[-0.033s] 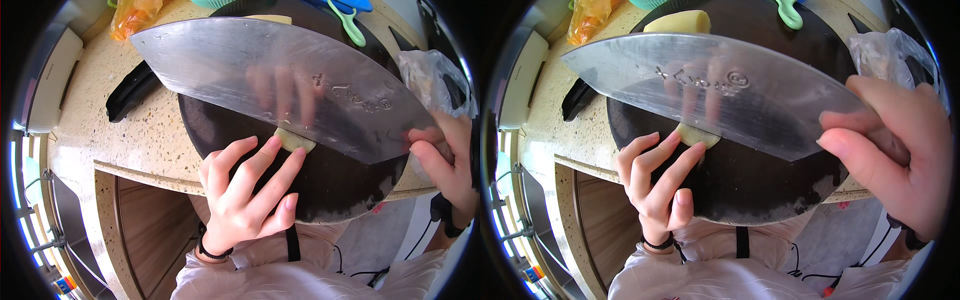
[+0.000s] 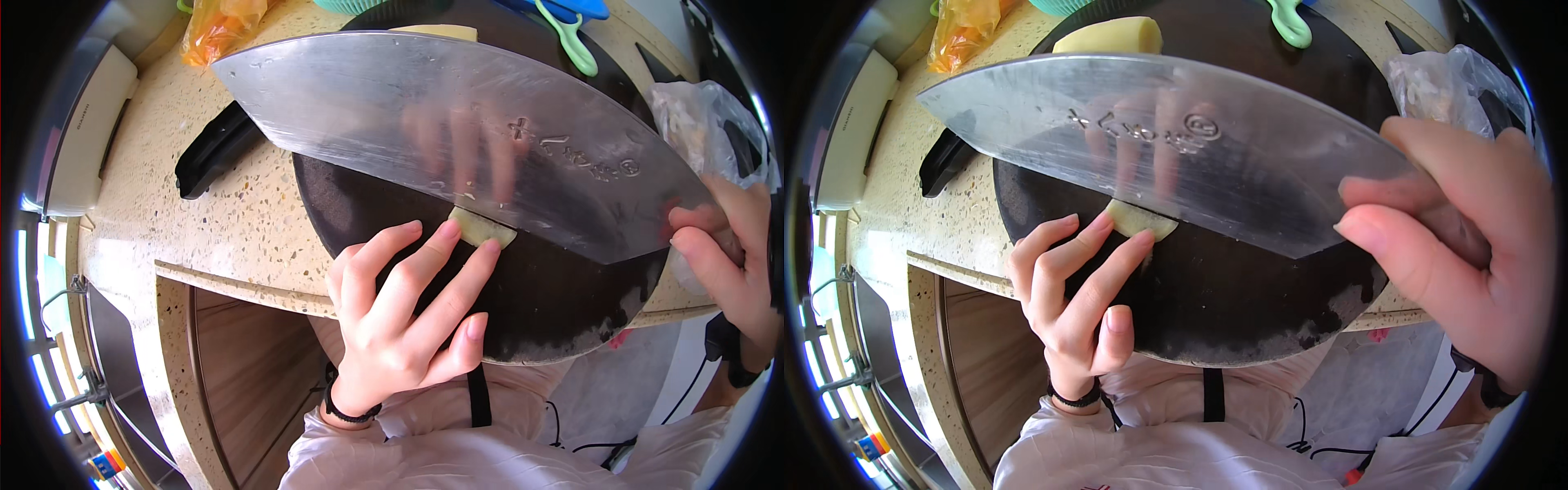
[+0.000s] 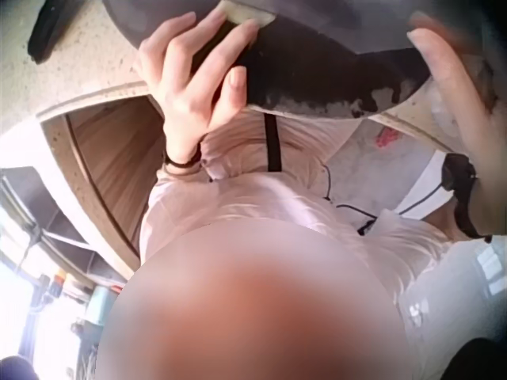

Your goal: The recorder is slicing a piece of ginger on a cutting board using a large kitchen knife.

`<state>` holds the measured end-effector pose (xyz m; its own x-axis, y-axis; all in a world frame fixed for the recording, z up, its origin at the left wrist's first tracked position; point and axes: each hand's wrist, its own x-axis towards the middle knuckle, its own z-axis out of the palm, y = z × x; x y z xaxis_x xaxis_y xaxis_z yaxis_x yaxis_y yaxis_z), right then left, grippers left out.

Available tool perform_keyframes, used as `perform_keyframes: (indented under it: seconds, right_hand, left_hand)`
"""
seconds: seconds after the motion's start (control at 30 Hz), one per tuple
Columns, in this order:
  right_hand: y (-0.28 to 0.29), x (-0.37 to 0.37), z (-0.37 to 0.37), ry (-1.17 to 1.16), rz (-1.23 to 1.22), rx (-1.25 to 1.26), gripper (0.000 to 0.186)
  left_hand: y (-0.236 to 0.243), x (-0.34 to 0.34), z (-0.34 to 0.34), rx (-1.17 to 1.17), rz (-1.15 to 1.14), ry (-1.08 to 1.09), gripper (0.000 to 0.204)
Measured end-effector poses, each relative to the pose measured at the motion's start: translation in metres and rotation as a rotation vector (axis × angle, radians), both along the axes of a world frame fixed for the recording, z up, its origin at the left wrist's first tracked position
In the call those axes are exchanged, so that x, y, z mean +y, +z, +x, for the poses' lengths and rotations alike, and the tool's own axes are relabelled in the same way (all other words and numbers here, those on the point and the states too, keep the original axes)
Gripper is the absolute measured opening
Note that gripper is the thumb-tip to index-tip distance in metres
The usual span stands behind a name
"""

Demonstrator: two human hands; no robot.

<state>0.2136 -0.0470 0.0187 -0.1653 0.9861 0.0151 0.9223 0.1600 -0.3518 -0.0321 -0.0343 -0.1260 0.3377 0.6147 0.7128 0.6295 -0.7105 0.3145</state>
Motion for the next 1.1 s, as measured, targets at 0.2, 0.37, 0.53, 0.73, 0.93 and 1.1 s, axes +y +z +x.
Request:
perform_keyframes:
  seconds: [0.2,0.37,0.53,0.73,0.93,1.1]
  right_hand:
    - [0.0,-0.018,0.008,-0.034,-0.005,0.033,0.023]
    - [-0.001,-0.023,0.006,-0.037,-0.004,0.041,0.022]
    - [0.0,-0.024,0.004,-0.039,0.002,0.041,0.022]
    - [-0.001,-0.025,0.003,-0.04,0.007,0.039,0.021]
    - [-0.003,-0.027,0.001,-0.039,0.013,0.031,0.021]
    - [-0.004,-0.029,0.0,-0.028,0.019,0.009,0.022]
  left_hand:
    - [0.001,0.001,0.0,0.011,-0.01,-0.009,0.035]
    - [0.002,0.0,-0.001,0.009,-0.022,-0.013,0.036]
    - [0.003,0.0,0.0,0.008,-0.026,-0.013,0.035]
    - [0.002,0.001,0.0,0.001,-0.015,-0.013,0.036]
    - [0.002,0.0,0.0,0.007,-0.015,-0.012,0.036]
    - [0.001,0.0,0.0,0.012,-0.011,-0.01,0.036]
